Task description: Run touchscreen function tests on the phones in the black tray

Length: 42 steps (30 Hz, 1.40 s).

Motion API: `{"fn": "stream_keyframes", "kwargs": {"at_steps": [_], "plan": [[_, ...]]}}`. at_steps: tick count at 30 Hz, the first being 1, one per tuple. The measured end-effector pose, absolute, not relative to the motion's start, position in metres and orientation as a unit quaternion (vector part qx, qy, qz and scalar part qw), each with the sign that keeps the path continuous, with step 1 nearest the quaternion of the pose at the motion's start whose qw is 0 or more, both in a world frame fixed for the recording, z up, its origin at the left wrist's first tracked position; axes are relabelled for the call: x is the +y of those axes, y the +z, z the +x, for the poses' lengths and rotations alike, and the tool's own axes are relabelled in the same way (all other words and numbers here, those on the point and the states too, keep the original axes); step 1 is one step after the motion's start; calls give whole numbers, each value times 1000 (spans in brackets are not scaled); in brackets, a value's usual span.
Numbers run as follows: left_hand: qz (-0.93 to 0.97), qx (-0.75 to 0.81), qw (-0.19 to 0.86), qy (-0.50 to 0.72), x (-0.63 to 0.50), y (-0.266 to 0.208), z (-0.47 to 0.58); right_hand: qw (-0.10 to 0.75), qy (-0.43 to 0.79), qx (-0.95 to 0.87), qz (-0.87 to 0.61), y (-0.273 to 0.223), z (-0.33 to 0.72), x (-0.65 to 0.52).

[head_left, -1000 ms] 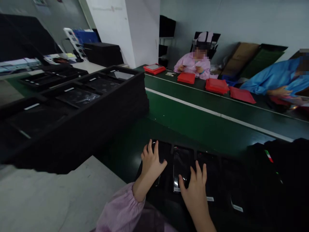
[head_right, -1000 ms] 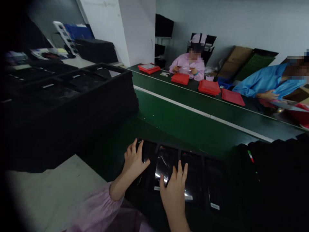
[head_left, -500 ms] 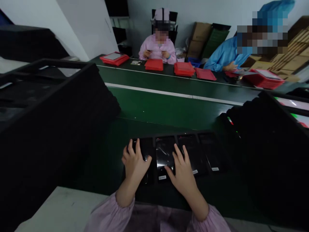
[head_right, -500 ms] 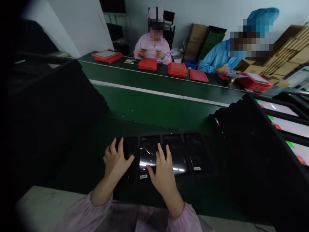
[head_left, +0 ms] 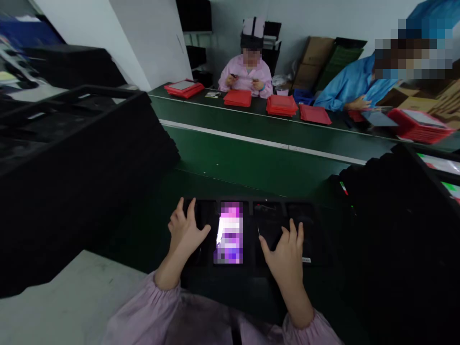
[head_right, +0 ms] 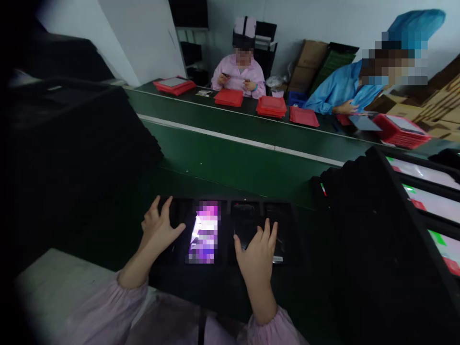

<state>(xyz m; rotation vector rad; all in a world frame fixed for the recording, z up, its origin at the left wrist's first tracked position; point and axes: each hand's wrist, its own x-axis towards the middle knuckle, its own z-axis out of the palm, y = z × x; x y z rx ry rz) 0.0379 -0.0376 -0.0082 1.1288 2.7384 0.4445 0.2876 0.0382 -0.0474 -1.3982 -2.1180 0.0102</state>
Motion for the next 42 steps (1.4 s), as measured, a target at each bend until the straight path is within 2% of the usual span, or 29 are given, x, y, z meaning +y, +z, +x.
{"fn": "stream_keyframes", "kwargs": {"at_steps": [12,20,25,29,38,42], "plan": [[409,899,87,126,-42,5,39,254,24,-798,-546,-41,278,41],[423,894,86,118,-42,5,33,325,11,-782,-532,-46,282,44],[425,891,88,134,-42,-3,30,381,-44,-693,-610,-45,334,62],[418,893,81,147,-38,-8,26,361,-40,-689,-627,-44,364,85],[414,895,96,136,-25,-16,14,335,-12,-726,-601,-41,358,88],[390,886,98,231,-23,-16,11,326,-2,-735,-594,-40,362,89]]}}
